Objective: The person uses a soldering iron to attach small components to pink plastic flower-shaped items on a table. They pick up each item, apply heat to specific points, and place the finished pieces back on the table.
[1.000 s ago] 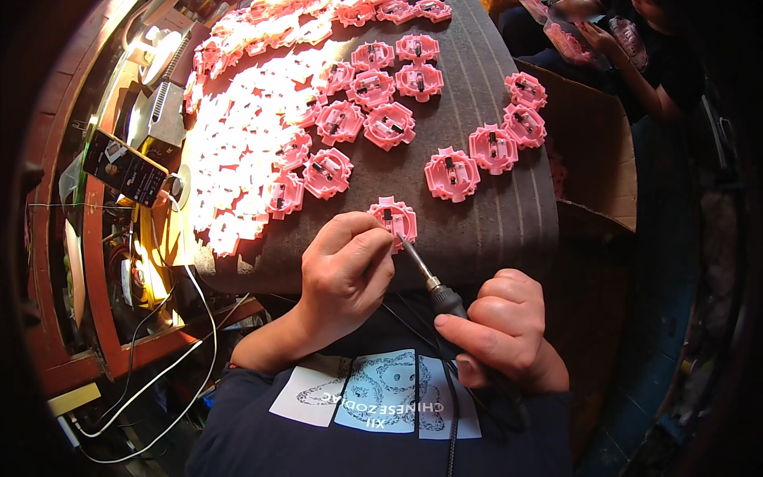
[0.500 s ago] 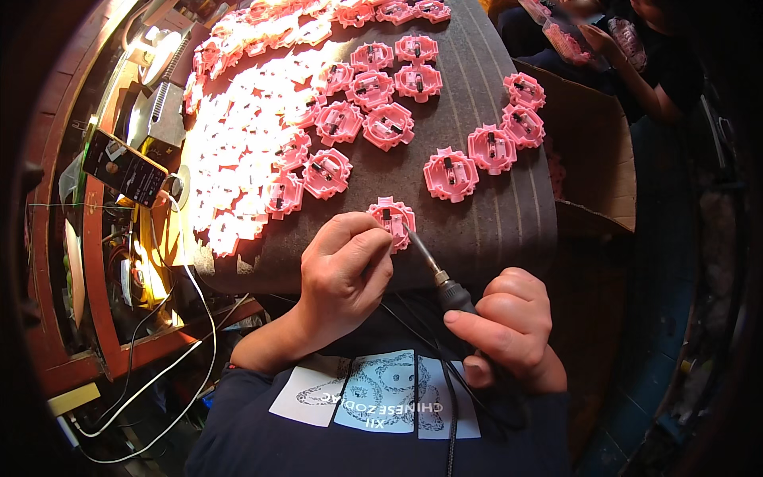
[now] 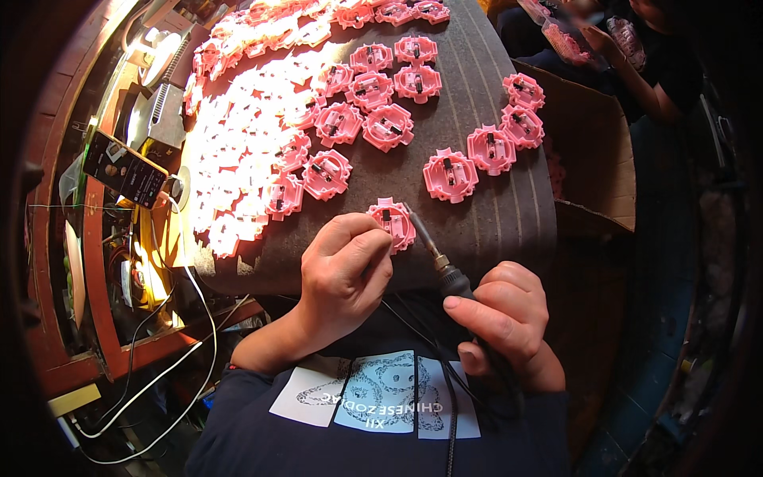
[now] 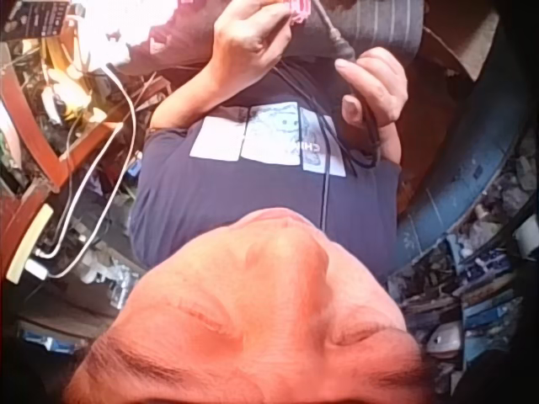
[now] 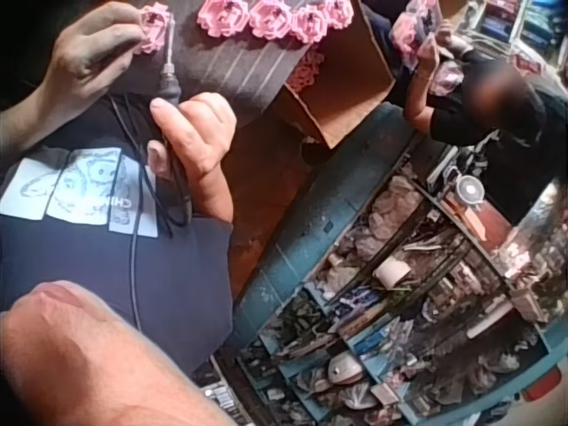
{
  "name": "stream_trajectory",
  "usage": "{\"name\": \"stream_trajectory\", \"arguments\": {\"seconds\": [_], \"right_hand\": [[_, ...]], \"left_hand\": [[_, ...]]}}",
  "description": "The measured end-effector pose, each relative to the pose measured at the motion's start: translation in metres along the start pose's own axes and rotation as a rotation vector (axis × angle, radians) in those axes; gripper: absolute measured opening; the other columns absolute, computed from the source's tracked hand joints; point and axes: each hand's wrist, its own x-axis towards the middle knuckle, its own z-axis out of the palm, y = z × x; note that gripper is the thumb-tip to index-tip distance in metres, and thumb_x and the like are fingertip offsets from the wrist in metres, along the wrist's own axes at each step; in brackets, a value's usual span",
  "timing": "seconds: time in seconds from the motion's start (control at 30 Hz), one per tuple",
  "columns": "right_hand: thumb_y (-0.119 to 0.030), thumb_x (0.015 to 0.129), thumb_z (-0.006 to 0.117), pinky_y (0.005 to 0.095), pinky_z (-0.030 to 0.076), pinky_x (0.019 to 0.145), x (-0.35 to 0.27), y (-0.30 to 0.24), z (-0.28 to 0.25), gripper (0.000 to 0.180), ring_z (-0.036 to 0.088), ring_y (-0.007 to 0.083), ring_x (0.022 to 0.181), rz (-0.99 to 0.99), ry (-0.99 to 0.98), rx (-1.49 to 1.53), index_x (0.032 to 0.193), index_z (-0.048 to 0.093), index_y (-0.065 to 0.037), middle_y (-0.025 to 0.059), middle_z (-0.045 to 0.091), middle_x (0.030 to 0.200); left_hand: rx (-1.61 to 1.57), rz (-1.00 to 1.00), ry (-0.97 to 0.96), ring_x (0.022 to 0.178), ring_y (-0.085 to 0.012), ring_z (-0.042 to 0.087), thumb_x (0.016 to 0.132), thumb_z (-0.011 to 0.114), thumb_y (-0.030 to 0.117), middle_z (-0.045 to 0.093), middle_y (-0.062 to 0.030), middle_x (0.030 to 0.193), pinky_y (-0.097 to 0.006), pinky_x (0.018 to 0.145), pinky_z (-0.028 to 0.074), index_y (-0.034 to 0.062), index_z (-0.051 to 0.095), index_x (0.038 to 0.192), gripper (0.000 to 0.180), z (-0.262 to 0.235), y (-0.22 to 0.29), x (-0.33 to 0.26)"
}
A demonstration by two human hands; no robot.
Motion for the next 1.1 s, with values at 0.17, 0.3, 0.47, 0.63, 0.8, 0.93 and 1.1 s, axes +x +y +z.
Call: {"name": "stream_trajectory", "arguments": {"seconds": [0.17, 0.3, 0.47, 0.63, 0.8, 0.93, 1.1], "right_hand": [[0.003, 0.088, 0.074, 0.0344, 0.047, 0.057, 0.012, -0.006, 0.013, 0.039, 0.058, 0.0226, 0.065, 0.057, 0.065, -0.1, 0.126, 0.069, -0.001, 0.0095, 0.063, 0.085], [0.016, 0.084, 0.071, 0.0319, 0.045, 0.055, 0.013, 0.003, 0.026, 0.051, 0.059, 0.0204, 0.064, 0.098, 0.073, -0.023, 0.132, 0.068, -0.001, 0.0108, 0.065, 0.084], [0.017, 0.082, 0.072, 0.0334, 0.048, 0.054, 0.014, 0.019, 0.039, 0.054, 0.062, 0.0235, 0.063, 0.014, 0.065, -0.075, 0.133, 0.066, 0.001, 0.0133, 0.067, 0.086], [0.002, 0.087, 0.077, 0.0425, 0.059, 0.072, 0.028, 0.017, 0.049, 0.053, 0.072, 0.036, 0.086, 0.147, -0.014, -0.048, 0.136, 0.06, -0.003, 0.023, 0.073, 0.12], [-0.004, 0.084, 0.079, 0.0455, 0.06, 0.082, 0.034, 0.021, 0.048, 0.059, 0.073, 0.039, 0.095, 0.168, -0.105, -0.068, 0.14, 0.059, -0.005, 0.023, 0.07, 0.131], [-0.006, 0.085, 0.079, 0.0464, 0.059, 0.085, 0.036, 0.027, 0.048, 0.059, 0.073, 0.04, 0.099, 0.137, -0.154, -0.089, 0.141, 0.059, -0.006, 0.0222, 0.07, 0.131], [-0.009, 0.088, 0.077, 0.0463, 0.059, 0.083, 0.04, 0.028, 0.048, 0.053, 0.073, 0.0397, 0.099, 0.143, -0.189, -0.11, 0.138, 0.06, -0.006, 0.0218, 0.072, 0.126]], "left_hand": [[-0.011, -0.005, 0.009, 0.089, -0.033, 0.068, 0.082, 0.078, -0.003, 0.067, -0.0127, 0.103, -0.042, 0.08, 0.055, 0.0008, 0.072, 0.102, 0.021, 0.002, -0.001, -0.003], [-0.019, -0.017, 0.0, 0.089, -0.0332, 0.068, 0.082, 0.078, -0.003, 0.067, -0.0128, 0.103, -0.043, 0.079, 0.055, 0.0008, 0.072, 0.103, 0.022, 0.002, -0.001, -0.001], [-0.01, -0.005, 0.006, 0.09, -0.0334, 0.068, 0.082, 0.077, -0.003, 0.067, -0.0128, 0.104, -0.043, 0.079, 0.055, 0.001, 0.072, 0.104, 0.023, 0.001, -0.001, -0.002], [0.001, 0.006, -0.005, 0.089, -0.0328, 0.071, 0.083, 0.078, -0.007, 0.069, -0.0144, 0.103, -0.041, 0.077, 0.059, 0.0006, 0.074, 0.106, 0.025, -0.001, -0.001, 0.0], [-0.002, -0.003, -0.024, 0.091, -0.0332, 0.072, 0.083, 0.078, -0.006, 0.07, -0.0142, 0.105, -0.041, 0.079, 0.059, 0.0009, 0.075, 0.108, 0.026, -0.001, -0.001, -0.001], [0.004, 0.0, -0.025, 0.094, -0.034, 0.072, 0.083, 0.078, -0.005, 0.071, -0.0148, 0.108, -0.042, 0.08, 0.059, 0.0005, 0.075, 0.108, 0.026, -0.001, -0.001, 0.0], [-0.014, -0.017, -0.03, 0.099, -0.0365, 0.073, 0.081, 0.08, -0.005, 0.073, -0.0164, 0.113, -0.043, 0.085, 0.06, -0.002, 0.076, 0.107, 0.026, -0.003, -0.002, -0.002]]}}
